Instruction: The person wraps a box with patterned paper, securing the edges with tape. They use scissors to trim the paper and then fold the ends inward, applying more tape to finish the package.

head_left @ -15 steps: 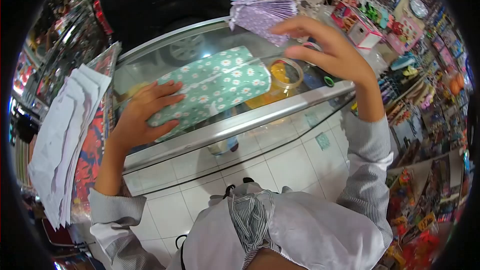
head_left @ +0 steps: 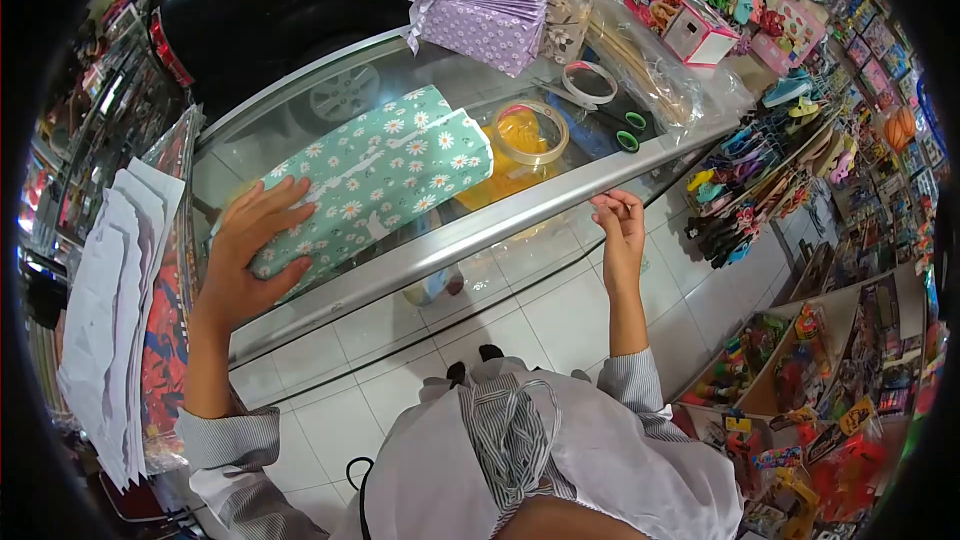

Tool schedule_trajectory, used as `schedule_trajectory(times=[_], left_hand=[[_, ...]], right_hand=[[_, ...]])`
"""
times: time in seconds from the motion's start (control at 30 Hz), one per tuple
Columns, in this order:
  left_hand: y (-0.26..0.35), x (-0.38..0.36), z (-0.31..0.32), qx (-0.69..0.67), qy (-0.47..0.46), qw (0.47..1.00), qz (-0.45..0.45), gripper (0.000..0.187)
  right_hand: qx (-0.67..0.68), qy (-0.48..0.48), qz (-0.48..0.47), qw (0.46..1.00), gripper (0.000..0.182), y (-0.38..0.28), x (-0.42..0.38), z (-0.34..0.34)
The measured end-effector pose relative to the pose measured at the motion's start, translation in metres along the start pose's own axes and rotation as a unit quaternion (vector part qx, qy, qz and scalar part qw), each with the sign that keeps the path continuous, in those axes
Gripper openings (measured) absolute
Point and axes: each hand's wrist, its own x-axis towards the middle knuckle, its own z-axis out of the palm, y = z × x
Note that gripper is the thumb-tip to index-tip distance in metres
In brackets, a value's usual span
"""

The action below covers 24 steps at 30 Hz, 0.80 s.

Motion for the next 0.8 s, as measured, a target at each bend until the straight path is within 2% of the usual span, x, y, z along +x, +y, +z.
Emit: schedule_trajectory(times=[0.17, 0.27, 0.37, 0.5, 0.63, 0.8], left_hand=[[-0.002, -0.002, 0.0, -0.006, -0.012, 1.0, -0.006, 0.051], [-0.002, -0.003, 0.0, -0.007, -0.012, 1.0, -0.008, 0.052], [-0.002, -0.003, 0.0, -0.01, -0.01, 1.0, -0.01, 0.052], [-0.003, -0.003, 0.001, -0.015, -0.009, 1.0, -0.006, 0.052], [-0.001, -0.003, 0.0, -0.024, -0.005, 1.0, -0.012, 0.052], [0.0, -0.003, -0.001, -0.036, -0.003, 0.999, -0.004, 0.051]], right_hand=[[0.048, -0.034, 0.005, 0.998, 0.024, 0.009, 0.003, 0.0], [0.09, -0.054, 0.072, 0.992, 0.025, 0.003, 0.004, -0.002], [0.191, -0.105, 0.114, 0.969, 0.024, -0.001, 0.004, -0.014], [0.235, -0.175, 0.187, 0.938, 0.018, -0.036, 0.006, -0.028], [0.02, -0.208, 0.132, 0.969, 0.017, -0.081, 0.015, -0.021], [-0.09, -0.348, 0.061, 0.931, 0.017, -0.154, 0.036, -0.019]])
